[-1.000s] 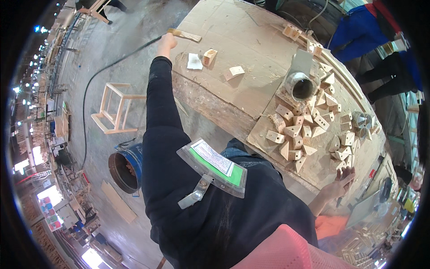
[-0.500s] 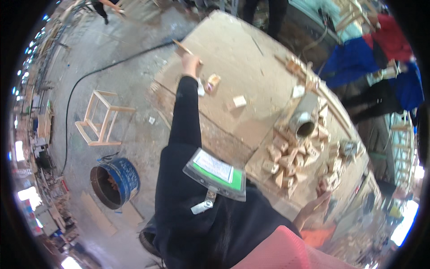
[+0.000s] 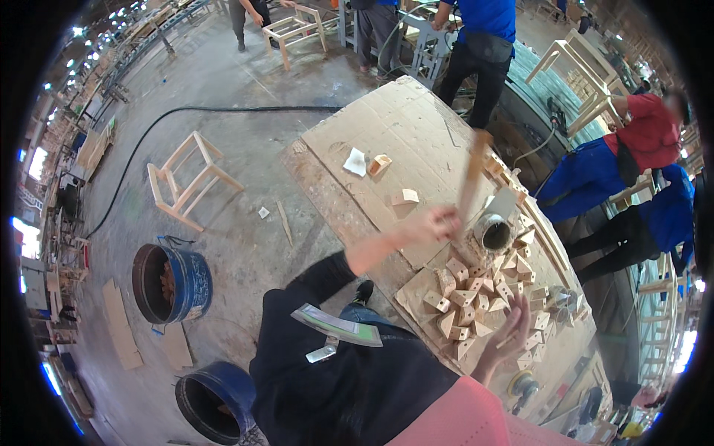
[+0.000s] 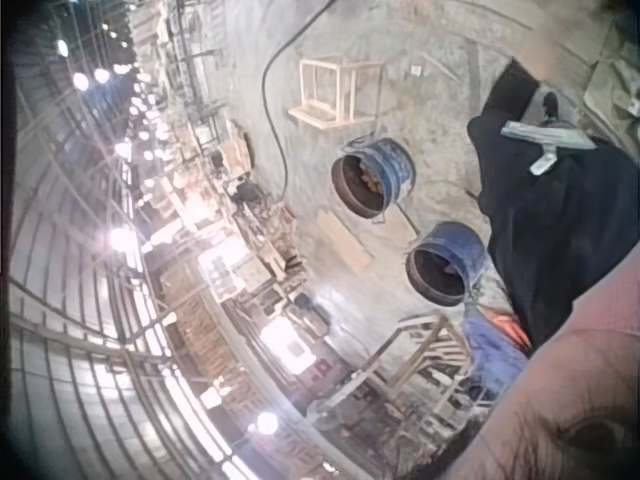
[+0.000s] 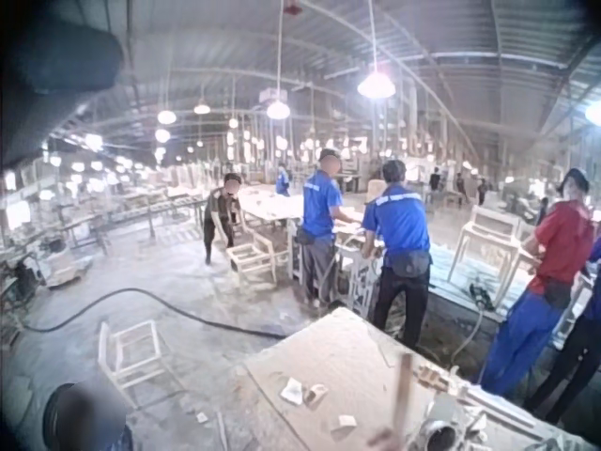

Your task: The person sands small wooden blocks using a handheld power sander and then applies a dark liquid finish to the holes using a small brush. The person handles the blocks one at a time, placing them back on the workbench after each step.

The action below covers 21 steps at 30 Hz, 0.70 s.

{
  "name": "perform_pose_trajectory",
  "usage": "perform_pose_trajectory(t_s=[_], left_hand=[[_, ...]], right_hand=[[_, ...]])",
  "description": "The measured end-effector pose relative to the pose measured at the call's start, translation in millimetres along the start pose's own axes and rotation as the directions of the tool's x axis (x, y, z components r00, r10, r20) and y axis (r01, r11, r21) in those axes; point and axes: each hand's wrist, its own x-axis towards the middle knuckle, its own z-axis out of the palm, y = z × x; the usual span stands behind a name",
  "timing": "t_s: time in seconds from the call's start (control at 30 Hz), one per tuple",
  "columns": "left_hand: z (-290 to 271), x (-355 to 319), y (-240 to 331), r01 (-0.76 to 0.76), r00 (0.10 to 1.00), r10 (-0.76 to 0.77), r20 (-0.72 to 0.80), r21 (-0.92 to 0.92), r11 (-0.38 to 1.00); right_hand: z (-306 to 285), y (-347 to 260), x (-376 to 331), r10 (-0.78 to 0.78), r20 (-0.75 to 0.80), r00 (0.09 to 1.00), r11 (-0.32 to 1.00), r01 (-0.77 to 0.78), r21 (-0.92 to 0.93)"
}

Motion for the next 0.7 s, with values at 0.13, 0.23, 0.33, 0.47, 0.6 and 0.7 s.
perform_pose_trajectory(t_s=[0.13,0.23,0.33,0.47,0.6,0.7], left_hand=[[111.1,-40.1,-0.9,-0.181,0.923,0.146,0.356,0.066,0.981],[168.6,-54.1,-15.5,-0.326,0.867,0.258,0.427,0.093,0.941],[181.5,-57.7,4.3,-0.295,0.856,0.163,0.491,0.204,0.933],[144.3,2.5,24.7,-0.567,0.810,0.569,0.139,0.433,0.701],[96.9,81.4,35.9,-0.318,0.760,0.642,-0.101,0.804,0.503],[80.3,117.0,21.3,-0.121,0.858,0.490,-0.155,0.866,0.486]], right_hand=[[3.7,-8.8,-15.1,-0.085,0.179,0.980,0.993,0.069,0.098],[-24.3,-2.3,-31.8,0.105,0.146,0.984,0.993,-0.112,0.046],[-50.2,8.7,-42.5,0.140,0.040,0.989,0.982,-0.144,0.125],[-90.2,28.3,-53.1,0.040,-0.150,0.988,0.996,-0.027,0.089],[-127.7,43.6,-57.4,0.048,-0.153,0.987,0.999,-0.049,-0.003],[-133.4,43.4,-56.5,0.016,-0.138,0.990,0.997,-0.005,0.075]])
